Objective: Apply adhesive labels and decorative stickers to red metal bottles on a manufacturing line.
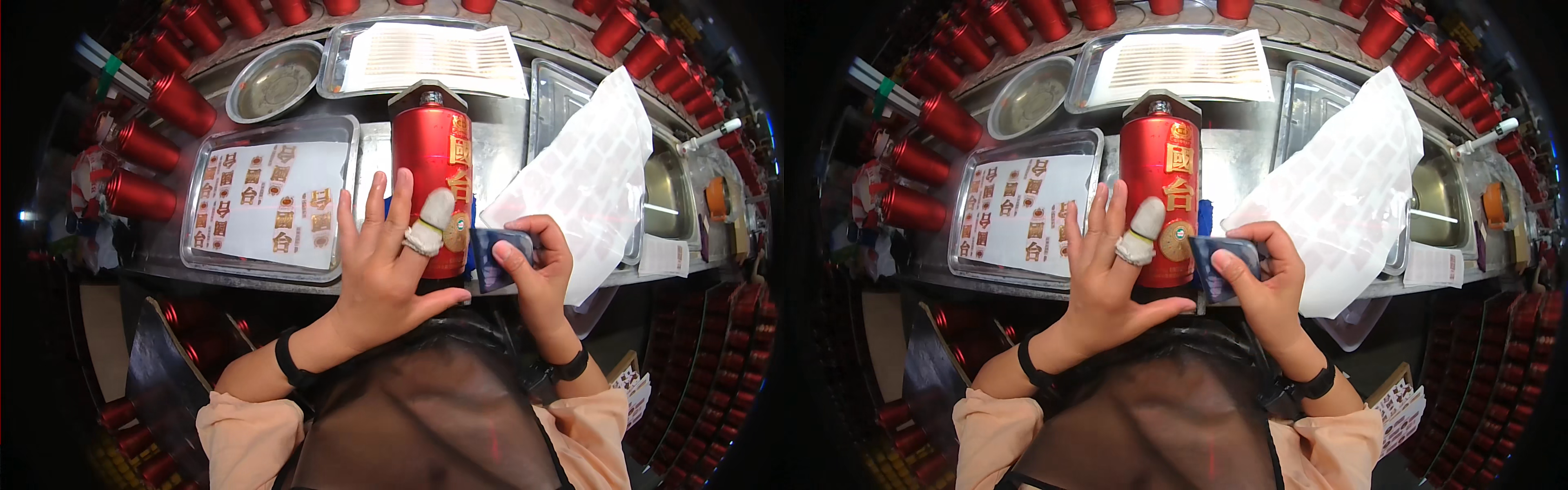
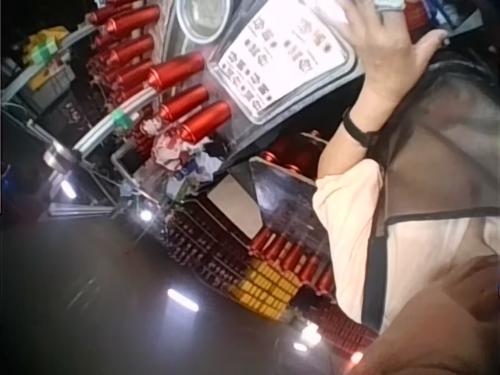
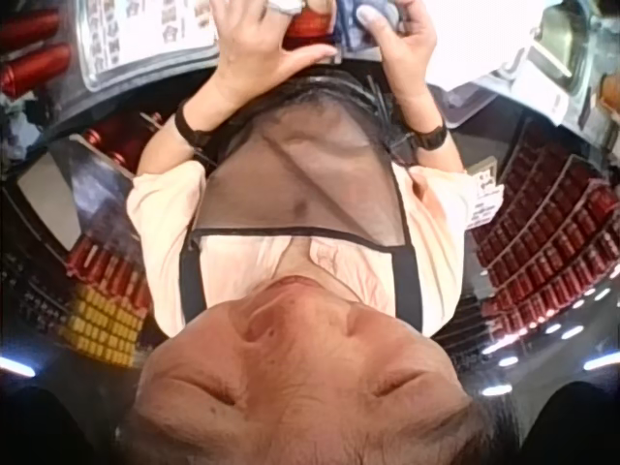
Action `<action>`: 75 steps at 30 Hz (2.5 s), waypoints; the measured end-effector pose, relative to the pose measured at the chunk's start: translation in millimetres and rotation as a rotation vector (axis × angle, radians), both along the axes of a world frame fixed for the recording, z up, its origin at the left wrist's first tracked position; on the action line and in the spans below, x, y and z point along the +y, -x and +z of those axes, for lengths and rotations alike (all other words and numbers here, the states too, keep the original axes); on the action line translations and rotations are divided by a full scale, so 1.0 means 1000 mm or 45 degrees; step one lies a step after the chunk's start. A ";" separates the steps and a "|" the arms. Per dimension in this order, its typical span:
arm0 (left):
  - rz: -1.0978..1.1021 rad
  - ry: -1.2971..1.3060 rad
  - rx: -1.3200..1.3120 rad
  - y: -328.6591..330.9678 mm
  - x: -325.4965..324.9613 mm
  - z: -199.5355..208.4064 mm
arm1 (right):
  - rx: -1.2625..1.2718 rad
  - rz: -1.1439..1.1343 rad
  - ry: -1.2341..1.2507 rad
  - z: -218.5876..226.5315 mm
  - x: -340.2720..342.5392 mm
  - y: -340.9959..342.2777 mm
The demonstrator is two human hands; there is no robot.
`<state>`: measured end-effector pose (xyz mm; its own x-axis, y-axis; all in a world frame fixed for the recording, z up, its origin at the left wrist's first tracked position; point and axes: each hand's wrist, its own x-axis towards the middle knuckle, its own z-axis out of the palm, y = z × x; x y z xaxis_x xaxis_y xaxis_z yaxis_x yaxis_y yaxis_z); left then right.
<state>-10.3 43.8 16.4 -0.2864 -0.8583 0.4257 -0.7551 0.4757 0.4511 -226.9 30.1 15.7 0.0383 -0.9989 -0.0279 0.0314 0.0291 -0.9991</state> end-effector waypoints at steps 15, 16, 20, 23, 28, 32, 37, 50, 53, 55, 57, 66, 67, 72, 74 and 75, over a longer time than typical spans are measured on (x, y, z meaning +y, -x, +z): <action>-0.114 -0.657 0.929 -0.021 -0.014 -0.023 | -0.041 0.267 -0.341 -0.022 -0.010 0.004; -0.078 -0.725 1.236 -0.013 -0.017 -0.025 | -0.053 0.264 -0.390 -0.022 -0.013 0.000; 0.004 -0.721 1.165 -0.002 -0.020 -0.027 | 0.012 0.246 -0.242 -0.026 -0.022 -0.015; 0.064 -0.652 0.877 -0.006 -0.023 -0.029 | 0.055 0.227 -0.208 -0.025 -0.024 -0.019; -0.013 -0.936 0.974 -0.018 -0.023 -0.031 | 0.118 0.249 -0.225 -0.022 -0.024 -0.021; 0.025 -0.824 1.059 -0.011 -0.023 -0.034 | 0.075 0.244 -0.236 -0.024 -0.026 -0.022; 0.022 -0.745 1.302 -0.001 -0.023 -0.035 | 0.133 0.229 -0.208 -0.027 -0.025 -0.022; -0.050 -0.846 1.248 -0.007 -0.024 -0.026 | 0.095 0.285 -0.250 -0.023 -0.026 -0.019; -0.046 -0.911 1.281 -0.007 -0.023 -0.024 | 0.117 0.297 -0.229 -0.024 -0.028 -0.018; -0.042 -0.943 1.314 -0.006 -0.023 -0.023 | 0.133 0.300 -0.222 -0.023 -0.029 -0.016; -0.013 -0.888 1.382 -0.004 -0.022 -0.021 | 0.176 0.343 -0.266 -0.023 -0.030 -0.016; 0.122 -0.786 1.332 0.009 -0.026 -0.021 | 0.084 0.264 -0.292 -0.031 -0.037 -0.018; 0.124 -0.790 1.343 0.010 -0.026 -0.022 | 0.111 0.256 -0.286 -0.031 -0.038 -0.018; 0.147 -0.809 1.294 0.008 -0.025 -0.027 | 0.165 0.232 -0.267 -0.032 -0.037 -0.021; 0.128 -0.814 1.329 0.008 -0.024 -0.027 | 0.192 0.224 -0.263 -0.031 -0.037 -0.021; 0.123 -0.831 1.360 0.008 -0.024 -0.027 | 0.176 0.245 -0.266 -0.031 -0.036 -0.020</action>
